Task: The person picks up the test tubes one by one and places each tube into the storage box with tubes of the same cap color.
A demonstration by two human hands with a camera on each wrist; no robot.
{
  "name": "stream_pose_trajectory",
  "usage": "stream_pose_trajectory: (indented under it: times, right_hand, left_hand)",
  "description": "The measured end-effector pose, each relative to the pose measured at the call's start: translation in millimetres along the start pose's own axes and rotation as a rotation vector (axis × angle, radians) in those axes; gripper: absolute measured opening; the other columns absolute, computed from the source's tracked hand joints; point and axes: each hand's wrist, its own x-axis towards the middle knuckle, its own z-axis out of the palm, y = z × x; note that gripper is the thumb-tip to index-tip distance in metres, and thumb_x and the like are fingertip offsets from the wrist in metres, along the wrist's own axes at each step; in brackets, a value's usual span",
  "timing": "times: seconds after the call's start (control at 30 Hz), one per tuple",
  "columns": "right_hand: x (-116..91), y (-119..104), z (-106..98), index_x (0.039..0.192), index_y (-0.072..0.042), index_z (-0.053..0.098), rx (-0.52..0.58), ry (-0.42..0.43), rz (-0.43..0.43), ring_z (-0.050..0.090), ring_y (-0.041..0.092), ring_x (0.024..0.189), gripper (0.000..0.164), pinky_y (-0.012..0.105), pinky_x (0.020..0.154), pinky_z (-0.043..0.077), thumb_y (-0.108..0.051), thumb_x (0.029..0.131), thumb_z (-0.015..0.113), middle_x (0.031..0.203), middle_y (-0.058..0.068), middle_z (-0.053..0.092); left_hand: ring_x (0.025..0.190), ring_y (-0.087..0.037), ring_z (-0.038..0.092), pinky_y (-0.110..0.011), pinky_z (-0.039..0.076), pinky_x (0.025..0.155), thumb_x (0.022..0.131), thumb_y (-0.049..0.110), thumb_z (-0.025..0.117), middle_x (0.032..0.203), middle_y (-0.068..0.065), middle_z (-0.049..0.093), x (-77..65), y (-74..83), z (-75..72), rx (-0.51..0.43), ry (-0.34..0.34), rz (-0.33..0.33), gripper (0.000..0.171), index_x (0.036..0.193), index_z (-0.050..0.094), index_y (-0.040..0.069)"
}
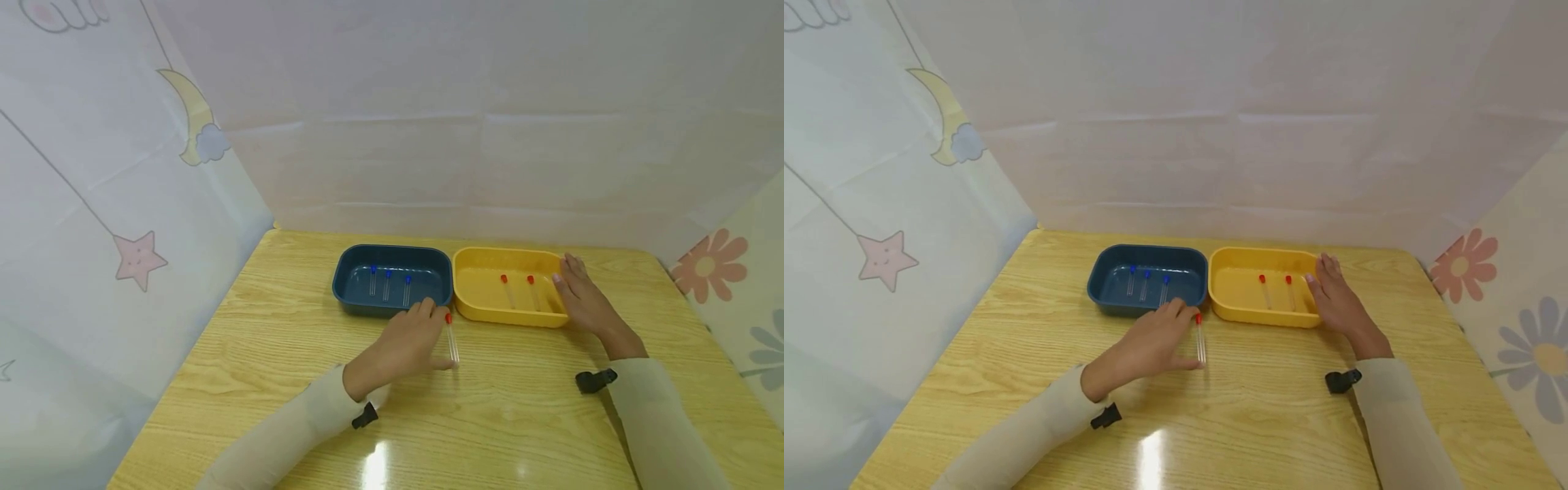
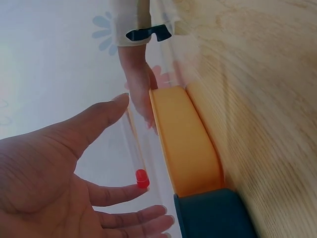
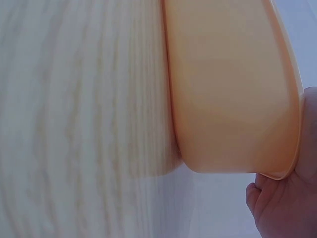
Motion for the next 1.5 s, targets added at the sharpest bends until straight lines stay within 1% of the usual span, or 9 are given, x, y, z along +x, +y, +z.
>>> stream_pose_trajectory:
  times: [0.1, 0.23, 0.4, 0.5, 0.67, 1.03, 1.17, 1.3, 1.5]
  right_hand:
    - [0, 1, 1, 0.156, 0.009, -0.004, -0.003, -0.002, 0.01, -0.025, 0.04, 0.149, 0.065, 0.066, 0.115, -0.012, -0.033, 0.114, 0.023, 0.165, 0.02, -0.02]
    - [0, 3, 1, 0.156, 0.008, -0.005, -0.008, -0.005, 0.021, -0.025, 0.039, 0.149, 0.066, 0.067, 0.115, -0.01, -0.035, 0.114, 0.023, 0.165, 0.019, -0.02]
    - [1, 2, 1, 0.156, 0.009, -0.003, -0.019, -0.002, 0.021, -0.024, 0.039, 0.15, 0.068, 0.068, 0.115, -0.008, -0.036, 0.114, 0.024, 0.165, 0.019, -0.019]
    - [1, 2, 0, 0.156, 0.01, -0.003, -0.021, -0.002, 0.024, -0.024, 0.039, 0.15, 0.068, 0.067, 0.116, -0.009, -0.037, 0.113, 0.024, 0.165, 0.019, -0.019]
    - [1, 1, 0, 0.156, 0.01, -0.003, -0.016, -0.008, 0.033, -0.024, 0.038, 0.15, 0.069, 0.066, 0.116, -0.01, -0.038, 0.113, 0.024, 0.165, 0.018, -0.02]
    - [1, 1, 0, 0.156, 0.007, -0.005, -0.007, -0.007, 0.024, -0.024, 0.039, 0.149, 0.067, 0.066, 0.115, -0.011, -0.036, 0.114, 0.024, 0.165, 0.02, -0.019]
    - [1, 0, 1, 0.156, 0.007, -0.005, -0.008, -0.007, 0.018, -0.024, 0.039, 0.15, 0.067, 0.065, 0.116, -0.011, -0.036, 0.114, 0.024, 0.165, 0.021, -0.018]
    - [1, 1, 1, 0.156, 0.008, -0.004, -0.014, -0.006, 0.019, -0.024, 0.039, 0.15, 0.067, 0.064, 0.116, -0.011, -0.035, 0.114, 0.025, 0.165, 0.022, -0.017]
    - [1, 3, 1, 0.156, 0.008, -0.004, -0.019, -0.005, 0.025, -0.024, 0.038, 0.15, 0.068, 0.064, 0.117, -0.011, -0.036, 0.113, 0.025, 0.165, 0.022, -0.017]
  left_hand:
    - [0.084, -0.016, 0.047, -0.023, 0.042, 0.061, 0.081, 0.065, 0.076, 0.11, -0.005, 0.052, 3.5, -3.2, 0.1, -0.01, 0.018, 0.004, 0.085, 0.137, 0.054, 0.006]
    - [0.093, -0.017, 0.052, -0.027, 0.046, 0.072, 0.081, 0.066, 0.075, 0.121, -0.006, 0.054, 6.7, -7.2, 1.5, -0.017, 0.036, 0.006, 0.089, 0.143, 0.052, 0.007]
    - [0.104, -0.019, 0.055, -0.033, 0.05, 0.081, 0.082, 0.067, 0.074, 0.13, -0.008, 0.053, 8.5, -9.2, 0.1, -0.025, 0.082, 0.023, 0.091, 0.146, 0.05, 0.008]
    - [0.108, -0.02, 0.056, -0.036, 0.052, 0.084, 0.082, 0.066, 0.074, 0.133, -0.009, 0.052, 10.6, -9.8, -0.9, -0.038, 0.103, 0.029, 0.09, 0.146, 0.05, 0.008]
    - [0.109, -0.021, 0.057, -0.034, 0.052, 0.08, 0.083, 0.065, 0.074, 0.135, -0.01, 0.052, 15.9, -11.5, 0.0, -0.06, 0.118, 0.036, 0.089, 0.147, 0.049, 0.009]
    - [0.091, -0.015, 0.048, -0.025, 0.04, 0.066, 0.082, 0.066, 0.074, 0.128, -0.006, 0.052, 26.9, -13.7, -0.2, -0.057, 0.133, 0.062, 0.091, 0.149, 0.049, 0.01]
    - [0.09, -0.014, 0.046, -0.023, 0.038, 0.065, 0.08, 0.069, 0.074, 0.128, -0.005, 0.052, 31.8, -15.6, 0.9, -0.052, 0.149, 0.082, 0.092, 0.148, 0.05, 0.011]
    - [0.093, -0.013, 0.047, -0.023, 0.04, 0.067, 0.081, 0.071, 0.072, 0.131, -0.005, 0.052, 36.0, -18.0, 2.3, -0.064, 0.152, 0.094, 0.092, 0.148, 0.049, 0.012]
    - [0.092, -0.014, 0.047, -0.024, 0.041, 0.068, 0.082, 0.067, 0.074, 0.131, -0.006, 0.052, 39.9, -19.5, 0.7, -0.08, 0.153, 0.104, 0.092, 0.15, 0.047, 0.011]
